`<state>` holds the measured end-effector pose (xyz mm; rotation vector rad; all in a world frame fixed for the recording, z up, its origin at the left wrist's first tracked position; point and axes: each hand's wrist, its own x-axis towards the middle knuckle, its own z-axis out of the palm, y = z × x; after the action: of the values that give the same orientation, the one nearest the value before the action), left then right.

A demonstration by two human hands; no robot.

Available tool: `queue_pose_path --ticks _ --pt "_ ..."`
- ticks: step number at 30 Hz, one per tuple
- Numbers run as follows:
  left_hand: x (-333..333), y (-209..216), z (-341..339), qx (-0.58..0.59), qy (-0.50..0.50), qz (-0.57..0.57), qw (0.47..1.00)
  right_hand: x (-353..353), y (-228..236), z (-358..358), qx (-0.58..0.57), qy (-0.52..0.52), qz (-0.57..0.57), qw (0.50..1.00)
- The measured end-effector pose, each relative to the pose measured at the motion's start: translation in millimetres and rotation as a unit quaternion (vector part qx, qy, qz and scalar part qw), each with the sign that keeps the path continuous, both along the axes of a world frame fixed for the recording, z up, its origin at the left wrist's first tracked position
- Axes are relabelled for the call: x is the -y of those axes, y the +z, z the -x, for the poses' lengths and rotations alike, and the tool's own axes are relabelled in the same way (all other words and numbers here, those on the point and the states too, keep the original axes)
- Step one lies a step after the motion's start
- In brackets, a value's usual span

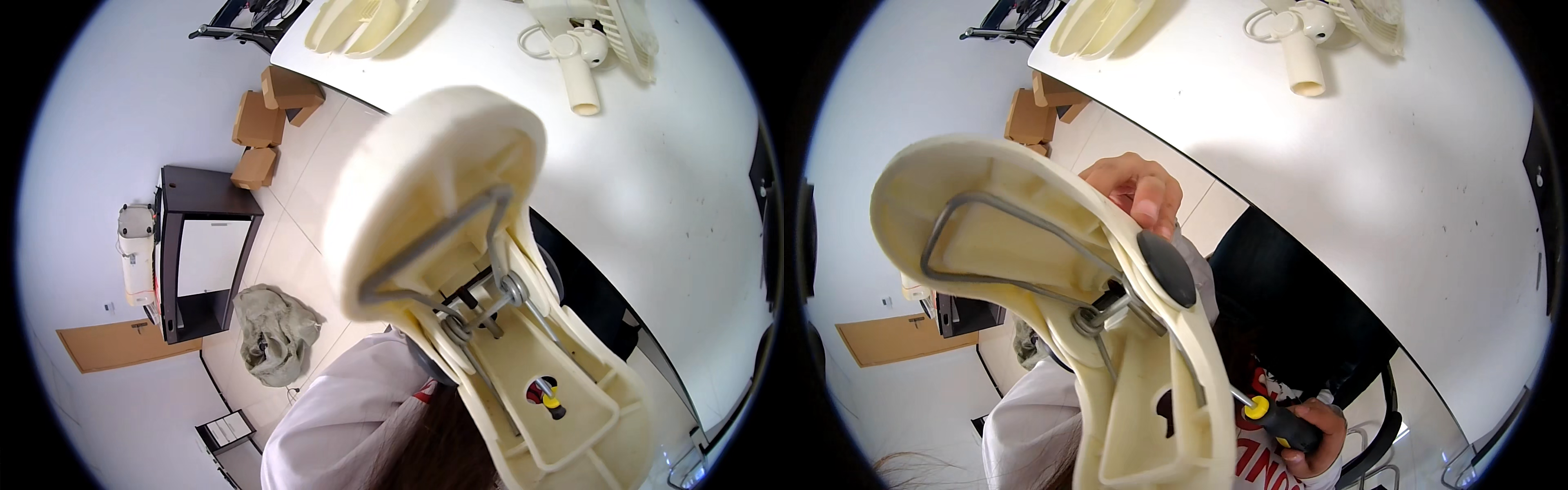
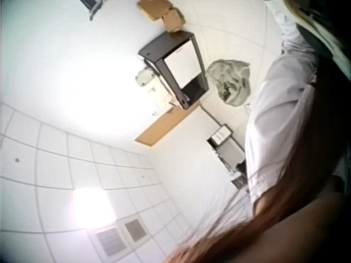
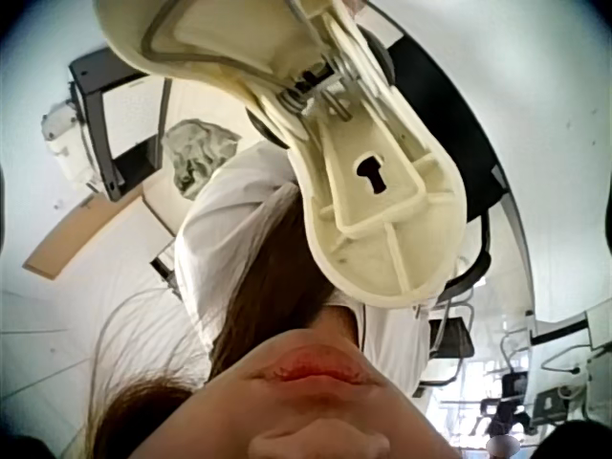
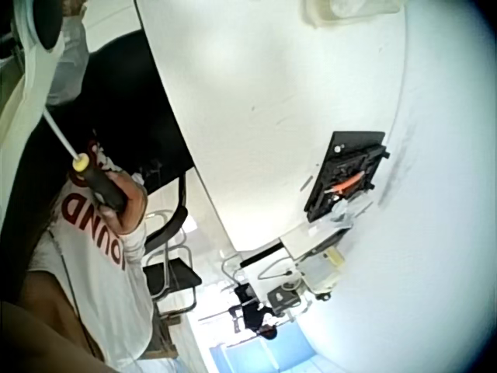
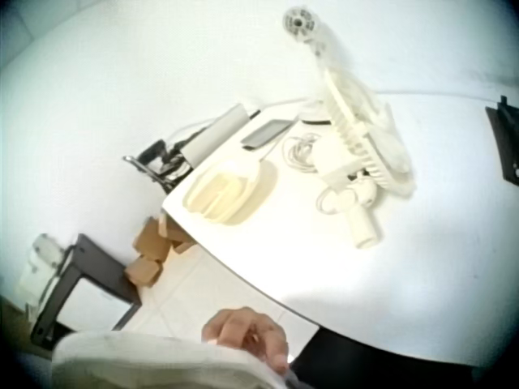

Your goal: The person uses a screwdriver to tighten screws on a white plastic appliance housing. They repeatedly rotate the housing to access different screw locations and continue fastening components together.

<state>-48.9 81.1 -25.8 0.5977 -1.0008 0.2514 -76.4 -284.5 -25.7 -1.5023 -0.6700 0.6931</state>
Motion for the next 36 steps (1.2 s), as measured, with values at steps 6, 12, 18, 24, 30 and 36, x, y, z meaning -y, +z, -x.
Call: queue_pose_path --ticks 6,12,18,24,30,36 --pt "-0.8 7.5 14.6 -0.168 -0.100 0.029 0.980 4.1 1.5 4.9 0.024 -0.026 0.025 0.999" --pt "11.3 17.6 4.2 -0.072 -0.002 0.030 0.997 -4.1 4.4 -10.3 0.020 0.062 -0.051 0.997" --pt "3.2 31.3 14.5 -0.227 -0.134 0.006 0.965 -5.3 14.2 -7.8 0.069 0.039 -0.036 0.996" --pt "14.0 7.4 11.6 -0.136 0.147 0.015 0.980 17.7 -10.0 20.5 0.081 -0.151 0.007 0.985" --pt "29.4 -8.9 3.9 -0.130 0.281 0.038 0.950 43.4 -23.0 20.7 0.136 -0.244 0.042 0.959" --pt "37.3 -10.1 1.5 -0.141 0.331 0.031 0.932 18.3 3.8 5.1 0.338 -0.270 0.134 0.892"
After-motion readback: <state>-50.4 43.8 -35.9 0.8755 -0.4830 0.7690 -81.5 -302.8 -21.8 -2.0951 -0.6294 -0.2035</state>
